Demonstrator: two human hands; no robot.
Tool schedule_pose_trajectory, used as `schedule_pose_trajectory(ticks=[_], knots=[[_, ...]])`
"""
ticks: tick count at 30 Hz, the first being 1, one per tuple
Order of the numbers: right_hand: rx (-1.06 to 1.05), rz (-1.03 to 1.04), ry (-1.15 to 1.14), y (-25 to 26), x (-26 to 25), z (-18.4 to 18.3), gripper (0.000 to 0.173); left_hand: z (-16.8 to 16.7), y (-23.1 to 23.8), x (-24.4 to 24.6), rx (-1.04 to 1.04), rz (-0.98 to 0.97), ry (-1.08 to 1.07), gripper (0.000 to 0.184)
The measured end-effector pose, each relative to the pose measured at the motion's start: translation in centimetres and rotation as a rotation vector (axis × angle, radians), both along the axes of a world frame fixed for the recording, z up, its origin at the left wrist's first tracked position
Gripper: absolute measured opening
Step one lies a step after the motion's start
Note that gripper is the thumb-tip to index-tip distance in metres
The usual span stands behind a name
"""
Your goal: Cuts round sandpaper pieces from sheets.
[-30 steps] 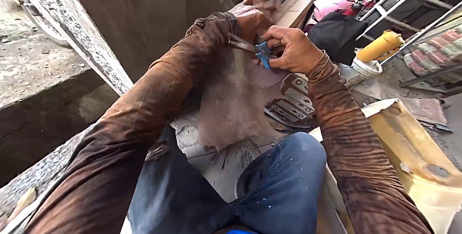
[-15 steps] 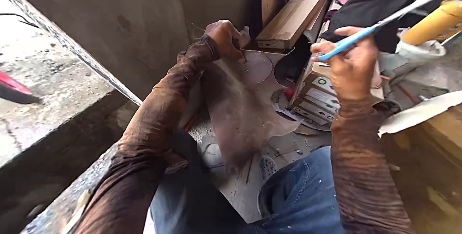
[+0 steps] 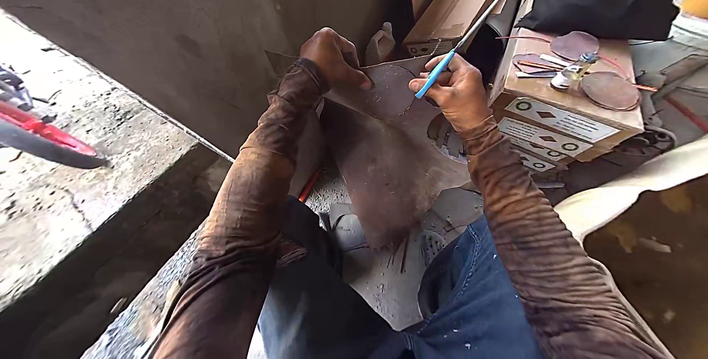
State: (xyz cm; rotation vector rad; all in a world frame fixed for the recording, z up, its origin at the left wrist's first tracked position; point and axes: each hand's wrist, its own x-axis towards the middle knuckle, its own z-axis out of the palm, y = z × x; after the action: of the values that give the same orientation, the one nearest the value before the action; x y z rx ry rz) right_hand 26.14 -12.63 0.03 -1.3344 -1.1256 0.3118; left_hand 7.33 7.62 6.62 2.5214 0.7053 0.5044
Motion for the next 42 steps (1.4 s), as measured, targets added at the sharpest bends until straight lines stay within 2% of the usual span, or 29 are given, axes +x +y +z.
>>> schedule_pose_trajectory(ticks=[6,9,11,17,20,24,28,34,38,42], knots=[[-0.001,-0.045,0.008,0.2,-1.2,-0.2,0.047,1.1,-2.3,0.2,0.102,0.051,0.155,0.042],[-0.002,-0.036,0.034,-0.4,-1.2,-0.6,0.045,2.2,-4.8,0.5,0.234,0.008,0.319,0.036],[-0.007,-0.031,0.062,-0.8,-1.2,-1.1,0.044,2.3,-5.8,1.2,0.247,-0.069,0.372,0.031],[-0.04,-0.049,0.233,-1.8,-1.9,-2.7,0.042,0.8,-4.8,2.6,0.153,-0.183,0.299,0.025],[-0.065,-0.059,0.293,-2.6,-2.6,-3.1,0.04,0.9,-5.4,2.6,0.149,-0.18,0.349,0.025],[-0.04,-0.087,0.311,-2.9,-3.0,-3.7,0.039,0.8,-6.8,2.9,0.349,-0.184,0.435,0.028],[-0.011,-0.122,0.348,-3.0,-3.6,-3.9,0.038,-0.2,-7.0,2.9,0.466,-0.342,0.36,0.031],[-0.027,-0.129,0.402,-3.3,-5.5,-5.3,0.039,-1.1,-6.4,2.2,0.318,-0.398,0.316,0.031],[-0.056,-0.126,0.4,-3.7,-5.9,-6.0,0.037,-1.7,-6.5,2.4,0.337,-0.401,0.366,0.032],[-0.063,-0.107,0.388,-5.3,-6.5,-7.1,0.038,-1.7,-7.8,2.7,0.388,-0.468,0.503,0.032]])
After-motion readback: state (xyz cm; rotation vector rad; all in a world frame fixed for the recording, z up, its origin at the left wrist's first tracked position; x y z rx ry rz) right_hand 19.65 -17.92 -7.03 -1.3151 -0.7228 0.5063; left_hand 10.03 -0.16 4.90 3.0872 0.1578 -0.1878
